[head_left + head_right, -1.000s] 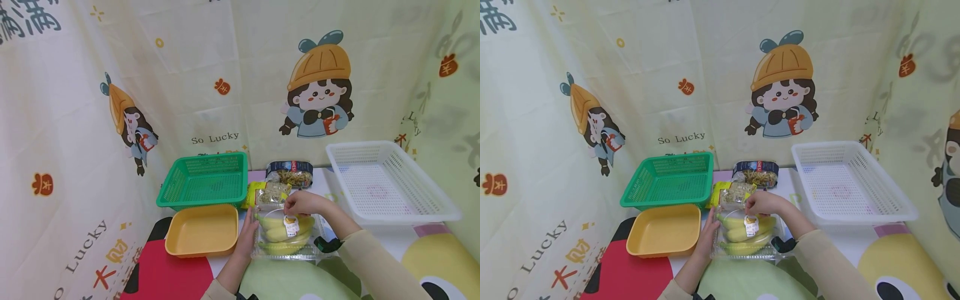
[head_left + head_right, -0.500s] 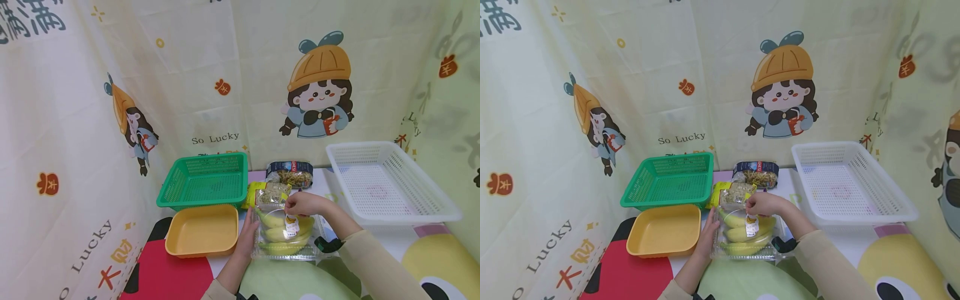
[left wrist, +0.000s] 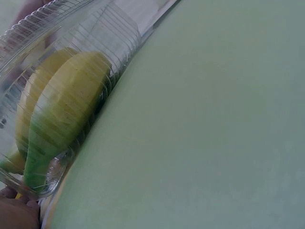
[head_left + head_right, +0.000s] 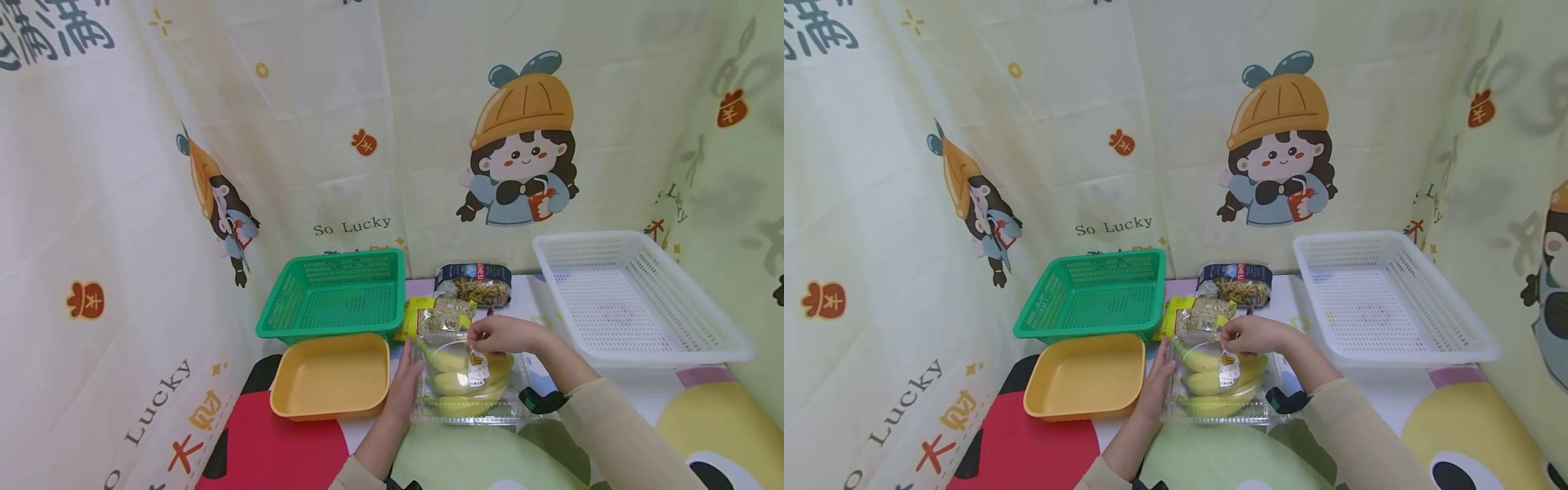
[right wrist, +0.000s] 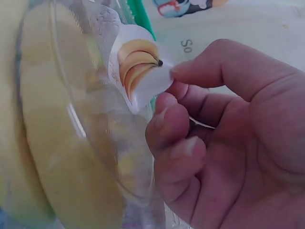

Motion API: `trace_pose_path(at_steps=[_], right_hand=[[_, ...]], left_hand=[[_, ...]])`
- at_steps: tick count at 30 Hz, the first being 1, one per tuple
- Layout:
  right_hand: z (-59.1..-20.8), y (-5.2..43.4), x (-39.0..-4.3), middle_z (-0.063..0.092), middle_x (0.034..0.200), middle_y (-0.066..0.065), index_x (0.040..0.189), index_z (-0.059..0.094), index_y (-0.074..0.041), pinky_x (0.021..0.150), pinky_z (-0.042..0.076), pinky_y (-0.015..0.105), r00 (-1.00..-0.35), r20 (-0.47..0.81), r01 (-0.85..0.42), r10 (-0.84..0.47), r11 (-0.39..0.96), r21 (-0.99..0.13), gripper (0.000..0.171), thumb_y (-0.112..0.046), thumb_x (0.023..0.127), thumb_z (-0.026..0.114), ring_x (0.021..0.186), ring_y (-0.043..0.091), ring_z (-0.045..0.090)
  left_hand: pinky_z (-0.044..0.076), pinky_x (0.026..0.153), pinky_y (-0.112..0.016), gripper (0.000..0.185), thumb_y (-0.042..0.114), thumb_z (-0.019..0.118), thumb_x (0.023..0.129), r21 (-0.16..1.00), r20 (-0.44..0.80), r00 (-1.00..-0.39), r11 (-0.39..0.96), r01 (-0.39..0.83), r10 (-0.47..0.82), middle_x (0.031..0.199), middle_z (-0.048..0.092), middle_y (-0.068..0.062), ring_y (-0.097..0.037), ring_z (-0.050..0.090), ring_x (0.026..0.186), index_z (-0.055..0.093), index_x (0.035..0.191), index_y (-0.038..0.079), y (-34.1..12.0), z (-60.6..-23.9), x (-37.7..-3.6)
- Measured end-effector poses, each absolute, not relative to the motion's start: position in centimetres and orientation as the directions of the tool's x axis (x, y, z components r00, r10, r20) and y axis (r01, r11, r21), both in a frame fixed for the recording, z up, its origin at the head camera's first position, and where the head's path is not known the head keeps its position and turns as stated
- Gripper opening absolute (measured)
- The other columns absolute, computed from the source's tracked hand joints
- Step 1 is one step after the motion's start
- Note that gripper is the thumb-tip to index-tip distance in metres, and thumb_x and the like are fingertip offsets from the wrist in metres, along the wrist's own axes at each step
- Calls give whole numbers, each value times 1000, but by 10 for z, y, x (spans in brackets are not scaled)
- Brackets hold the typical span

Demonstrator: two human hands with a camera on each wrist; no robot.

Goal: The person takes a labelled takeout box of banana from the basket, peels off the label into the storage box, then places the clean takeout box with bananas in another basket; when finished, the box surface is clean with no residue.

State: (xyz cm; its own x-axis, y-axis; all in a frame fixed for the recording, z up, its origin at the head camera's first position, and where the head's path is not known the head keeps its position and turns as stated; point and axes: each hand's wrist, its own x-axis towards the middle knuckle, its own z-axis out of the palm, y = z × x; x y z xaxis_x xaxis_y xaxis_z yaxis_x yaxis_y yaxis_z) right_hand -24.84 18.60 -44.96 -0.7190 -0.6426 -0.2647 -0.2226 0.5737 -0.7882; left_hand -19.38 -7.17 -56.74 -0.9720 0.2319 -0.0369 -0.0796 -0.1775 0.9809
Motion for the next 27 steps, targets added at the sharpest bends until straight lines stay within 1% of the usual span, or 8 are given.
trace_pose_path(at_steps=[3, 6, 13, 15, 20, 23, 25, 27], right_hand=[[-449, 188, -248, 52, 73, 2, 95, 62, -6, 51, 37, 28, -701, -251, -227, -668, 542, -809, 13, -15, 100, 53, 53, 13, 41], [-450, 189, -247, 55, 77, 4, 95, 62, -6, 51, 39, 31, -702, -236, -230, -672, 528, -818, 13, -14, 100, 53, 55, 15, 43], [-453, 188, -248, 54, 73, 6, 94, 61, -6, 51, 40, 31, -711, -237, -229, -662, 537, -812, 14, -13, 101, 51, 56, 15, 45], [-455, 187, -248, 53, 71, 4, 96, 62, -7, 51, 42, 31, -715, -230, -230, -660, 533, -815, 13, -14, 101, 52, 55, 15, 45], [-456, 187, -249, 50, 70, 3, 103, 57, -3, 49, 41, 31, -715, -204, -211, -669, 484, -849, 8, -9, 99, 53, 53, 14, 44], [-458, 187, -250, 50, 72, 4, 100, 54, -1, 49, 40, 32, -705, -194, -201, -682, 454, -868, 5, -6, 98, 53, 53, 16, 43], [-459, 189, -251, 52, 73, 5, 97, 58, -2, 48, 40, 32, -699, -194, -209, -689, 455, -866, 5, -5, 98, 53, 53, 16, 43], [-459, 190, -252, 54, 72, 4, 94, 64, -5, 49, 41, 31, -695, -197, -218, -691, 465, -858, 10, -6, 98, 54, 53, 16, 44]], left_hand=[[2, 124, -54, 73, 38, 46, 100, 984, -35, -974, -163, -73, 226, 168, 7, -2, -29, -2, 155, 6, 160, 29, -72, -567, -193], [2, 124, -55, 73, 39, 46, 100, 985, -39, -975, -154, -74, 221, 168, 7, -1, -30, -2, 155, 7, 160, 30, -72, -567, -193], [3, 124, -53, 73, 38, 47, 99, 983, -53, -976, -160, -88, 211, 168, 8, -2, -29, 0, 155, 8, 160, 30, -72, -567, -194], [3, 124, -53, 73, 37, 47, 99, 983, -52, -977, -160, -86, 208, 168, 8, -2, -29, 0, 155, 8, 160, 30, -71, -567, -194], [5, 124, -52, 74, 37, 48, 99, 980, -48, -974, -178, -88, 219, 168, 8, -2, -29, 0, 155, 8, 160, 30, -71, -568, -194], [6, 124, -52, 74, 37, 48, 99, 979, -49, -974, -181, -90, 223, 168, 8, -2, -29, 1, 155, 7, 160, 31, -71, -568, -194], [6, 124, -52, 73, 37, 47, 99, 980, -48, -974, -178, -89, 223, 168, 8, -2, -29, 1, 155, 7, 160, 32, -71, -567, -194], [6, 124, -52, 73, 38, 47, 99, 980, -51, -974, -175, -91, 221, 168, 8, -2, -29, 1, 155, 8, 160, 32, -71, -568, -193]])
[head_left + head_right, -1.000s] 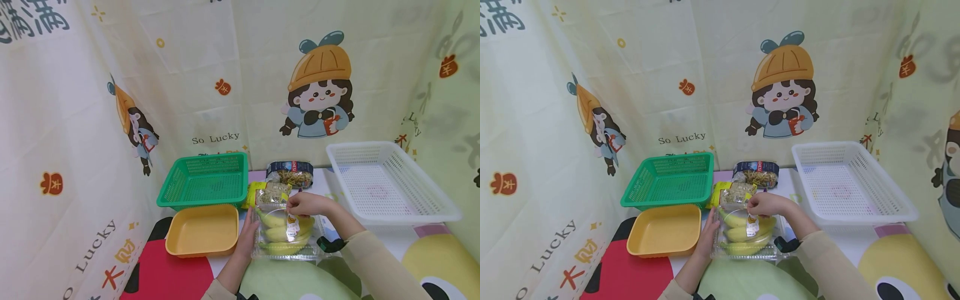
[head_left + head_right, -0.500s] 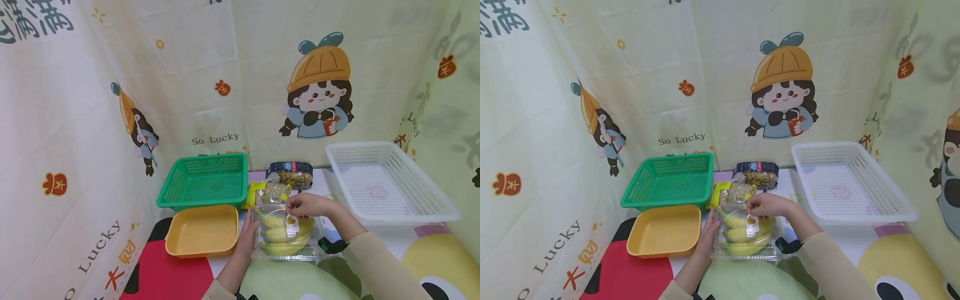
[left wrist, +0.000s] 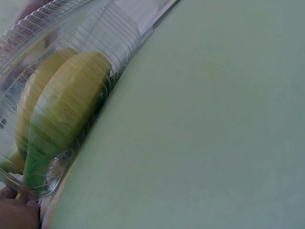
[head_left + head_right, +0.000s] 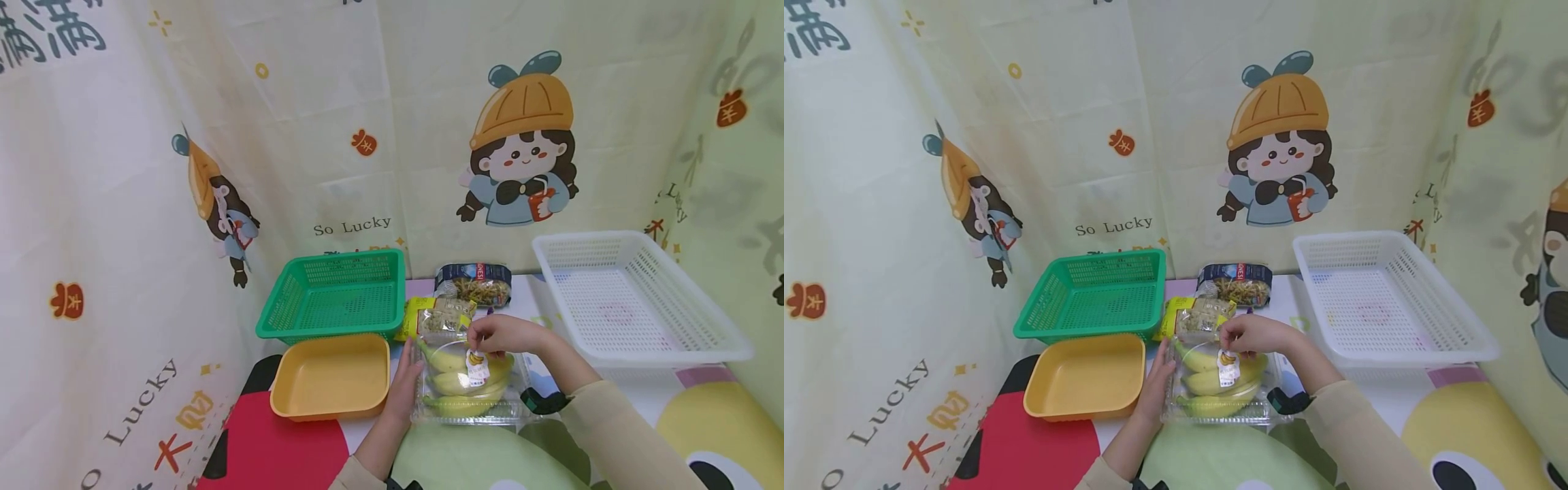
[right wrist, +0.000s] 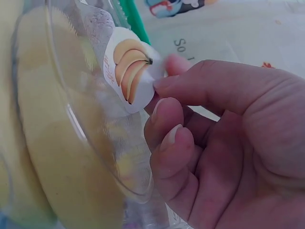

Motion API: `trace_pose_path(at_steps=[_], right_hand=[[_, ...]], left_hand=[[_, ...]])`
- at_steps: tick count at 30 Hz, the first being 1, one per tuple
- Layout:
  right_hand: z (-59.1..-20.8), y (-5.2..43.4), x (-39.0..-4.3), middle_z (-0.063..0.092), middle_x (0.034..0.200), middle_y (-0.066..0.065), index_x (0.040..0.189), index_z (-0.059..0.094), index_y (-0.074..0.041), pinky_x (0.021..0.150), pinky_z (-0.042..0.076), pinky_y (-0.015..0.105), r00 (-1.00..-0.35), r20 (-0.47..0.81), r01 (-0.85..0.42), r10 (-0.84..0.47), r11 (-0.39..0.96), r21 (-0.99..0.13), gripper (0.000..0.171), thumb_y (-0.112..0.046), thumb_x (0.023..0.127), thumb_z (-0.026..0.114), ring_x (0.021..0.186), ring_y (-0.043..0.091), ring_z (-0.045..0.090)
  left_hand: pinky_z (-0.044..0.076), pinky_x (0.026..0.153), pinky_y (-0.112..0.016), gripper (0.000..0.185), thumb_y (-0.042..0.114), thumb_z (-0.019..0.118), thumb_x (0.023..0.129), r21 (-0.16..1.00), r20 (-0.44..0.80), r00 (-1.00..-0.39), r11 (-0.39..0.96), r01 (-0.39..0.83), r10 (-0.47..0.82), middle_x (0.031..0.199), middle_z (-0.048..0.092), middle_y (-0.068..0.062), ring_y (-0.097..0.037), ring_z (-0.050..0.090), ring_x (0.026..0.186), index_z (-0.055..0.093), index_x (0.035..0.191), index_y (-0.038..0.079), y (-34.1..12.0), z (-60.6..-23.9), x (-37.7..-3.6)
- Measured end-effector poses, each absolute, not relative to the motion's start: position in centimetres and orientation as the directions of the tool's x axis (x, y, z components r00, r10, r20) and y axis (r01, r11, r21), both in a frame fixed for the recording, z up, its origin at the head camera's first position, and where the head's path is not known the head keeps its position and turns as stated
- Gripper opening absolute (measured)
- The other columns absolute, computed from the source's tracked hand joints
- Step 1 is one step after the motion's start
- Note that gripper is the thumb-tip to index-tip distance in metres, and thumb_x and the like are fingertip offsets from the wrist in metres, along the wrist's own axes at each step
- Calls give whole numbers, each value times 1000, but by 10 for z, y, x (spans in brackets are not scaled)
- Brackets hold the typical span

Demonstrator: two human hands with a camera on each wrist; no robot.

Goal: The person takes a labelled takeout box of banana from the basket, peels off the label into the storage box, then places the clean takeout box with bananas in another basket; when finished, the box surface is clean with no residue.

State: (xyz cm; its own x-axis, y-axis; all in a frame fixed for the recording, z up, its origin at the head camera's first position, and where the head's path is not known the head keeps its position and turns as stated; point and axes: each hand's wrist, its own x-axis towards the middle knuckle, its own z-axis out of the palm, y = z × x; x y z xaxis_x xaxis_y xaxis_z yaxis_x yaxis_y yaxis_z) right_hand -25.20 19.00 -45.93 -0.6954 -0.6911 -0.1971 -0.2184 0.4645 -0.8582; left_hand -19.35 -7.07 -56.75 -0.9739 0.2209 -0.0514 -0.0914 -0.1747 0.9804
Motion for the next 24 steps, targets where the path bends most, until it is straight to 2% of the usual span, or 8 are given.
trace_pose_path(at_steps=[4, 9, 18, 24], right_hand=[[-460, 192, -252, 56, 66, 2, 94, 74, -12, 49, 40, 29, -709, -207, -229, -674, 499, -836, 19, -8, 97, 55, 52, 12, 45], [-460, 194, -251, 57, 63, 2, 98, 77, -14, 50, 39, 29, -726, -214, -208, -653, 505, -837, 19, -12, 97, 58, 52, 12, 45], [-460, 196, -251, 69, 87, 2, 109, 76, -13, 55, 42, 29, -730, -232, -176, -643, 505, -845, 19, -18, 95, 64, 56, 13, 45], [-457, 196, -247, 70, 98, 2, 114, 74, -11, 56, 43, 30, -730, -226, -180, -645, 500, -847, 24, -19, 95, 64, 59, 13, 45]], left_hand=[[8, 124, -52, 72, 38, 47, 99, 980, -58, -974, -172, -97, 219, 168, 8, -2, -30, 1, 155, 8, 160, 33, -71, -568, -193], [7, 124, -52, 72, 38, 47, 99, 980, -64, -975, -169, -101, 215, 168, 7, -3, -30, 1, 155, 8, 160, 32, -71, -570, -193], [8, 124, -54, 71, 39, 46, 100, 981, -62, -974, -165, -99, 216, 168, 7, -3, -31, 0, 155, 8, 160, 34, -70, -569, -194], [6, 124, -52, 70, 37, 45, 100, 982, -55, -975, -166, -92, 215, 168, 8, -3, -29, 1, 155, 9, 160, 32, -70, -569, -194]])
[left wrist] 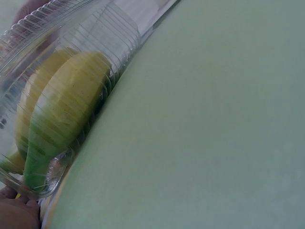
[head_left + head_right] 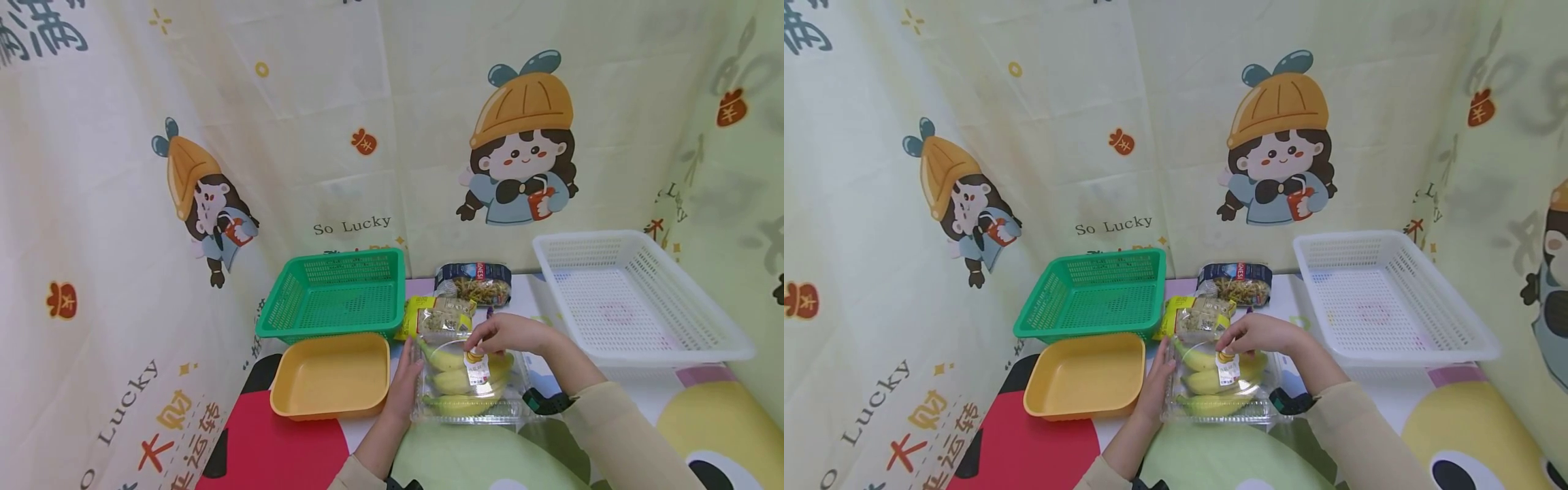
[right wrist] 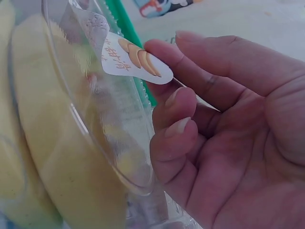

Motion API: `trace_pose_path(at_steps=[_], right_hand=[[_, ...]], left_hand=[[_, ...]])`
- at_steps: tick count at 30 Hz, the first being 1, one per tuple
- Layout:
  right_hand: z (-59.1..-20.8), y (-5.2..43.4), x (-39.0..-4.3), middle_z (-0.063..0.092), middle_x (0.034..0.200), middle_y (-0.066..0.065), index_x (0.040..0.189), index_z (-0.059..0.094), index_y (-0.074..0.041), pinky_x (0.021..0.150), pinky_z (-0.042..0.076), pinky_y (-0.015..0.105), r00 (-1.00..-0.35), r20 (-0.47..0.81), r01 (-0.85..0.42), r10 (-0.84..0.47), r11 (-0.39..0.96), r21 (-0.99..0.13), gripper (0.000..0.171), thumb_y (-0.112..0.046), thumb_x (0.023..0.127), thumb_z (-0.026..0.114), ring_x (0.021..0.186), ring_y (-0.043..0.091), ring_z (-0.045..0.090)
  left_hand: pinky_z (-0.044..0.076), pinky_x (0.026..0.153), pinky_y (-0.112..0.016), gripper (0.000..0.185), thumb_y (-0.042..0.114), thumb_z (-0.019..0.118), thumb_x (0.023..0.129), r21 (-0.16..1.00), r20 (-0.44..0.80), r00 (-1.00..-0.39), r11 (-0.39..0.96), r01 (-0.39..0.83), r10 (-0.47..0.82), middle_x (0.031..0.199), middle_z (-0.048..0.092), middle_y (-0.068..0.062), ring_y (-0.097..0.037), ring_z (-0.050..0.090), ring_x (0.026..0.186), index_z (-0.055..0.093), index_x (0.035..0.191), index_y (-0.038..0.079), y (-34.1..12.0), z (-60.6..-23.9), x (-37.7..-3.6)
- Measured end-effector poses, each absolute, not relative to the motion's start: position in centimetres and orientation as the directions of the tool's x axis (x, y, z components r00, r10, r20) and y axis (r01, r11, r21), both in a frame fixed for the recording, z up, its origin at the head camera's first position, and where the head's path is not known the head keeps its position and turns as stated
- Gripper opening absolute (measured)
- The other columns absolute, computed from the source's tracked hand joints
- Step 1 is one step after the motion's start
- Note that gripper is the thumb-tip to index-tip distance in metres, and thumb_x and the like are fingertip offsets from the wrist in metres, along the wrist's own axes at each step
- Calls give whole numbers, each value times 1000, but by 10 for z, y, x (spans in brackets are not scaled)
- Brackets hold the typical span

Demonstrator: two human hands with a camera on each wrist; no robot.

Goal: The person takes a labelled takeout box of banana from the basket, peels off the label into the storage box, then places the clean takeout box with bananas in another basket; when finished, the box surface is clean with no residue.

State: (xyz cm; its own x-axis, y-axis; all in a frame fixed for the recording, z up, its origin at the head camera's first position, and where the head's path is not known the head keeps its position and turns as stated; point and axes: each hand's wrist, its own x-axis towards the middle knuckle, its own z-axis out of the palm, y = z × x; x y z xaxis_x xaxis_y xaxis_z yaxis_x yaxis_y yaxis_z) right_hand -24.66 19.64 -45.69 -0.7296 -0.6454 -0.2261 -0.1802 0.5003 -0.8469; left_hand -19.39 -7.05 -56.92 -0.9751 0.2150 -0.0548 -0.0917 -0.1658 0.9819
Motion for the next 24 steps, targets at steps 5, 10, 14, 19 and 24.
trace_pose_path(at_steps=[5, 10, 14, 19, 24], right_hand=[[-458, 198, -244, 67, 107, 1, 118, 72, -12, 71, 50, 32, -723, -213, -184, -657, 481, -857, 26, -19, 94, 65, 81, 15, 56], [-459, 199, -241, 66, 122, 4, 122, 70, -9, 85, 52, 34, -701, -179, -211, -690, 441, -873, 30, -20, 95, 64, 103, 21, 59], [-463, 201, -242, 66, 124, 5, 124, 68, -9, 87, 51, 30, -680, -150, -235, -717, 408, -883, 31, -19, 96, 63, 104, 21, 58], [-468, 205, -243, 63, 129, 9, 127, 67, -9, 87, 51, 27, -633, -111, -256, -766, 342, -904, 31, -18, 97, 62, 102, 17, 58], [-469, 205, -244, 60, 133, 11, 128, 66, -11, 88, 50, 27, -570, -95, -252, -816, 284, -925, 31, -14, 98, 59, 102, 14, 57]], left_hand=[[5, 124, -52, 71, 37, 45, 100, 983, -53, -975, -161, -89, 214, 168, 7, -3, -29, 0, 155, 8, 160, 31, -70, -568, -194], [4, 124, -52, 71, 37, 44, 101, 984, -46, -974, -160, -82, 220, 168, 6, -3, -28, -1, 155, 6, 160, 30, -71, -569, -194], [4, 124, -52, 70, 37, 44, 101, 982, -50, -973, -167, -89, 226, 168, 5, -3, -28, -2, 155, 6, 160, 30, -71, -570, -194], [4, 124, -52, 71, 37, 44, 101, 981, -56, -973, -168, -95, 225, 168, 5, -3, -29, -2, 155, 7, 160, 31, -71, -570, -194], [4, 124, -52, 70, 35, 44, 101, 982, -50, -974, -166, -88, 219, 168, 6, -4, -29, -1, 155, 7, 160, 31, -70, -569, -194]])
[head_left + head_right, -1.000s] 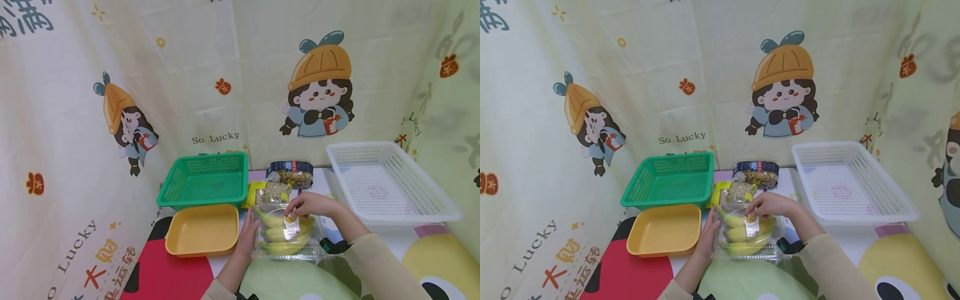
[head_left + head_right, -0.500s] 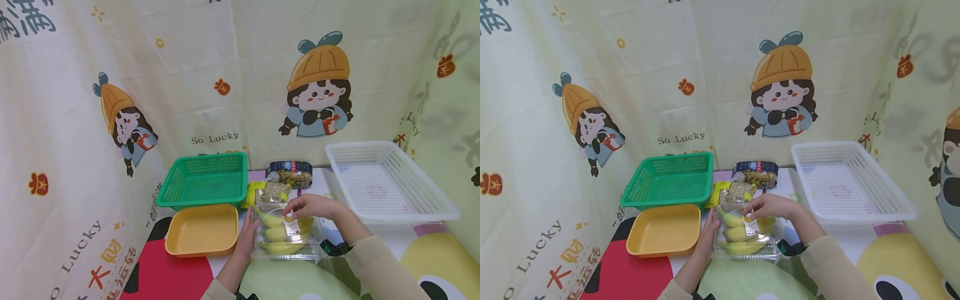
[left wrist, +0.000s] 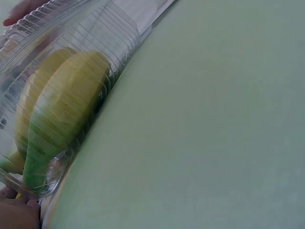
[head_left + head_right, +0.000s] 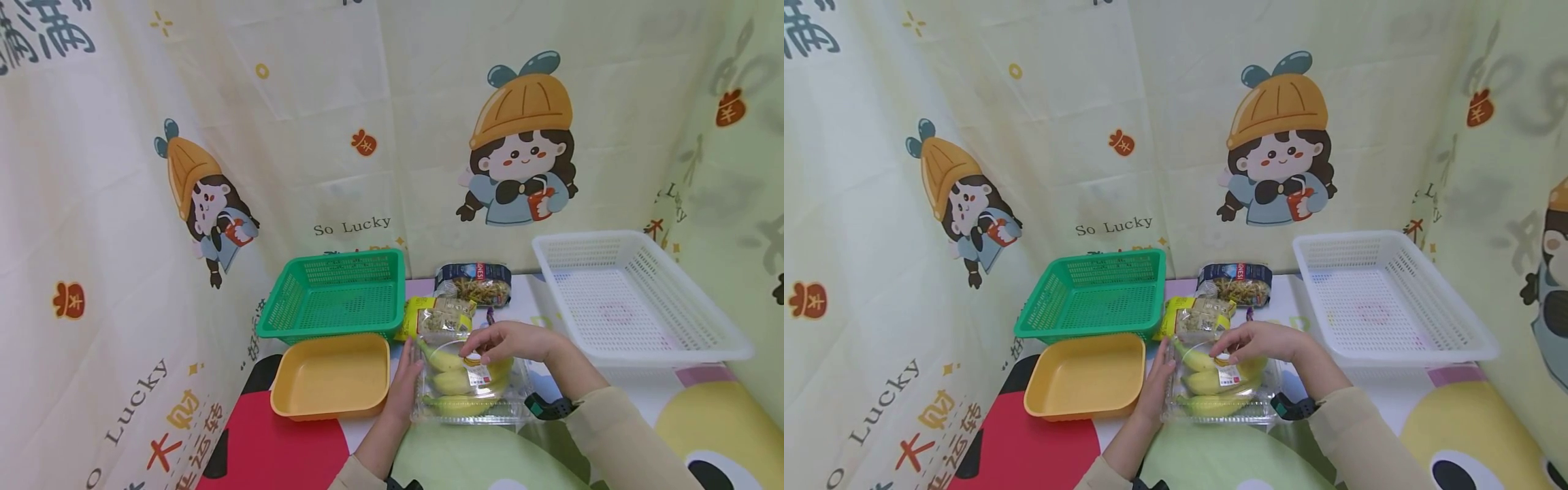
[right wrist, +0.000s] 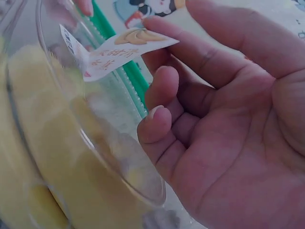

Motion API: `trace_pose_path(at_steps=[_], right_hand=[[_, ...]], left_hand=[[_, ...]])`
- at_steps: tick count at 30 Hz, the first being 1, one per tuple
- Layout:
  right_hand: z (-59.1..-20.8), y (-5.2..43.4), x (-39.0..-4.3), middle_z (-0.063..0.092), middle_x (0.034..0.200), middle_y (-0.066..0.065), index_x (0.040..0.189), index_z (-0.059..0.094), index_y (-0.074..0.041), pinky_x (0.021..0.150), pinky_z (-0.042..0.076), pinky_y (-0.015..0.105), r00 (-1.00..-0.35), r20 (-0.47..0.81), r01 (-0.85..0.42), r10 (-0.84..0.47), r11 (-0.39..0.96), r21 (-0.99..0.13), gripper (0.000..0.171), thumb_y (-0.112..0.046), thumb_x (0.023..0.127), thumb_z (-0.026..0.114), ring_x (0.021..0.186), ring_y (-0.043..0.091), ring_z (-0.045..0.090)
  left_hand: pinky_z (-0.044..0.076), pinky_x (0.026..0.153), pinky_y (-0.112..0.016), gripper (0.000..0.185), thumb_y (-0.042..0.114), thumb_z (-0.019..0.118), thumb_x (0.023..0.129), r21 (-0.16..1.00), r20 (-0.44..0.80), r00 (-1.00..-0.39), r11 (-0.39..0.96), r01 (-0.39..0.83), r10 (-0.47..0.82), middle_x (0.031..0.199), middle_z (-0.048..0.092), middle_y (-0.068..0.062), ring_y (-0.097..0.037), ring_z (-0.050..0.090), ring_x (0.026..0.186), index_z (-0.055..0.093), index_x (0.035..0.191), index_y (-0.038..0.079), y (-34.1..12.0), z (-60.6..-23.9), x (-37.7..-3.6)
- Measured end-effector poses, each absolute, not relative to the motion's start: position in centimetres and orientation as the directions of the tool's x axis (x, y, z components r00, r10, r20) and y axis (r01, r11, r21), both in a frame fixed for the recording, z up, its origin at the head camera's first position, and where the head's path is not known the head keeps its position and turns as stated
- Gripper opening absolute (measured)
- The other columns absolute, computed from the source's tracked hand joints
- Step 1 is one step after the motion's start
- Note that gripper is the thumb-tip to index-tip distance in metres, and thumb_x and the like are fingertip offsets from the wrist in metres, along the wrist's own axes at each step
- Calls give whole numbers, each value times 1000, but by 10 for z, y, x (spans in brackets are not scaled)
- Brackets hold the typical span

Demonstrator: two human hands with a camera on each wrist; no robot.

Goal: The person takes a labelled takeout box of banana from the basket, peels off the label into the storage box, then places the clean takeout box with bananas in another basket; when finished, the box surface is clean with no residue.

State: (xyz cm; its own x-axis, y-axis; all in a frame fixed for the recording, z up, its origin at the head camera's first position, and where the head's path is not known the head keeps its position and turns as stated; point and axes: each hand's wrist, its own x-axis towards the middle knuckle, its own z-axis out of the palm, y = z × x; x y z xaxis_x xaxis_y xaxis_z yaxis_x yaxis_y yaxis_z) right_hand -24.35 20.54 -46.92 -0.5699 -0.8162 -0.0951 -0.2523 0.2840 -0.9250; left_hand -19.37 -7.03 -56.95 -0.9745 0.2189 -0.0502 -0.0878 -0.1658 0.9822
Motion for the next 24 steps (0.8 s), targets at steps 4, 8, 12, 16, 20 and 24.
trace_pose_path(at_steps=[4, 8, 12, 16, 20, 24], right_hand=[[-469, 205, -245, 60, 134, 12, 130, 64, -8, 93, 50, 26, -507, -59, -265, -860, 221, -939, 32, -12, 99, 57, 109, 13, 58], [-471, 208, -247, 59, 132, 16, 130, 61, -1, 93, 50, 27, -443, 10, -274, -896, 125, -953, 33, -6, 99, 54, 110, 13, 59], [-473, 210, -247, 58, 132, 19, 131, 60, -1, 92, 50, 27, -434, 32, -269, -900, 95, -958, 33, -4, 99, 53, 109, 12, 58], [-472, 211, -247, 56, 135, 22, 132, 60, -1, 92, 50, 27, -476, 19, -265, -879, 122, -957, 34, -8, 99, 54, 108, 11, 58], [-474, 211, -249, 56, 135, 23, 132, 58, 2, 95, 49, 25, -500, 34, -258, -865, 112, -960, 35, -8, 99, 54, 112, 11, 58], [-475, 211, -251, 60, 135, 14, 132, 59, -3, 98, 48, 23, -546, 35, -265, -837, 133, -955, 34, -8, 98, 56, 116, 11, 58]], left_hand=[[4, 124, -54, 69, 36, 44, 101, 984, -56, -975, -155, -90, 213, 168, 5, -4, -30, -1, 155, 8, 160, 32, -70, -570, -194], [5, 124, -54, 69, 36, 44, 101, 981, -63, -974, -165, -100, 217, 168, 5, -3, -31, -2, 155, 8, 160, 33, -70, -571, -195], [5, 124, -53, 69, 35, 44, 101, 980, -65, -973, -171, -104, 220, 168, 6, -2, -29, -1, 155, 8, 160, 34, -70, -570, -194], [5, 124, -51, 69, 35, 44, 101, 979, -58, -974, -179, -99, 221, 168, 7, 0, -27, 0, 155, 8, 160, 34, -70, -570, -194], [5, 125, -49, 69, 34, 44, 101, 979, -52, -975, -183, -93, 217, 168, 7, -1, -26, 1, 155, 9, 160, 32, -69, -568, -194], [5, 125, -51, 68, 33, 43, 102, 980, -50, -975, -180, -90, 214, 168, 7, -2, -28, 0, 155, 9, 160, 30, -69, -568, -194]])
